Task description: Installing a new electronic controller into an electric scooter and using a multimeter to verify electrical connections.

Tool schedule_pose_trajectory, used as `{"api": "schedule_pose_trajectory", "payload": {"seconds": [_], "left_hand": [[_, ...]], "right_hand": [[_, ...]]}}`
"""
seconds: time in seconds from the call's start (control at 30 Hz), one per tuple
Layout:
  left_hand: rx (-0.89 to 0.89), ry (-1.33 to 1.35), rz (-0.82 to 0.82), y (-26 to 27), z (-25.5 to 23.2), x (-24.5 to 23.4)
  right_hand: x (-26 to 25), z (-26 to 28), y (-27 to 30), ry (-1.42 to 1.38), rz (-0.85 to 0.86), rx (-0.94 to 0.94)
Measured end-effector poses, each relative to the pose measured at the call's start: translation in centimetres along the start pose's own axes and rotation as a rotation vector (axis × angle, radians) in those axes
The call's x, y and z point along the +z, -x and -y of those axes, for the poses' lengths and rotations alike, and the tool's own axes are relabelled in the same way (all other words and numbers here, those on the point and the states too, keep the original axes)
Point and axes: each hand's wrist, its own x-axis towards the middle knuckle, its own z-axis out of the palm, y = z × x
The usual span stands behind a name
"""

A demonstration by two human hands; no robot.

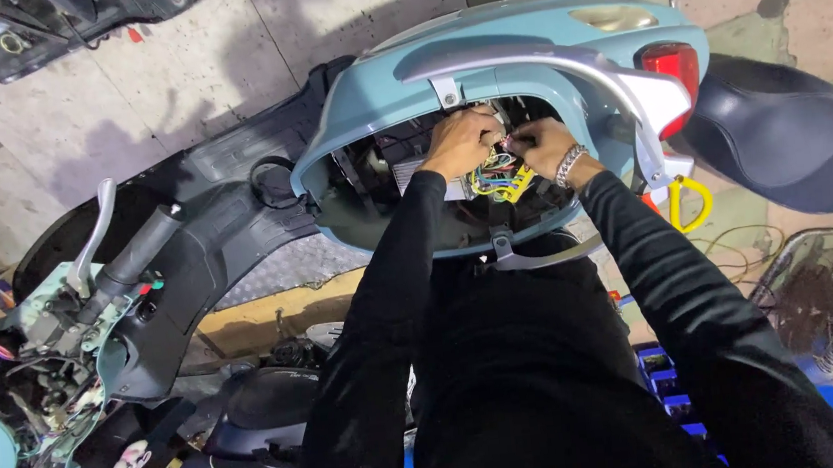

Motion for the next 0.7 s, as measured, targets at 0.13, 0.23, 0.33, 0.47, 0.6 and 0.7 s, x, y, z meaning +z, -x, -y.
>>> {"api": "schedule_pose_trajectory", "payload": {"seconds": [0.13, 0.23, 0.33, 0.47, 0.6, 0.7], "left_hand": [[-0.017, -0.064, 0.019, -0.2, 1.6, 1.2], [-0.055, -0.074, 0.045, -0.2, 1.8, 1.1], [-0.066, -0.040, 0.021, -0.2, 1.0, 0.6], [-0.101, -0.049, 0.033, -0.5, 2.0, 1.8], [-0.078, -0.019, 0.008, -0.4, 2.1, 1.9], [-0.079, -0.003, -0.023, -0.3, 2.7, 2.3]], "right_hand": [[-0.9, 1.1, 0.9, 0.002, 0.062, 0.017], [-1.5, 1.5, 1.1, -0.010, 0.091, -0.030], [-1.8, 1.8, 1.1, -0.014, 0.102, -0.054], [-1.7, 2.3, 1.3, -0.011, 0.089, -0.031], [-1.0, 2.0, 0.7, -0.024, 0.050, 0.046], [-1.2, 2.2, 0.9, -0.063, 0.019, 0.084]]}}
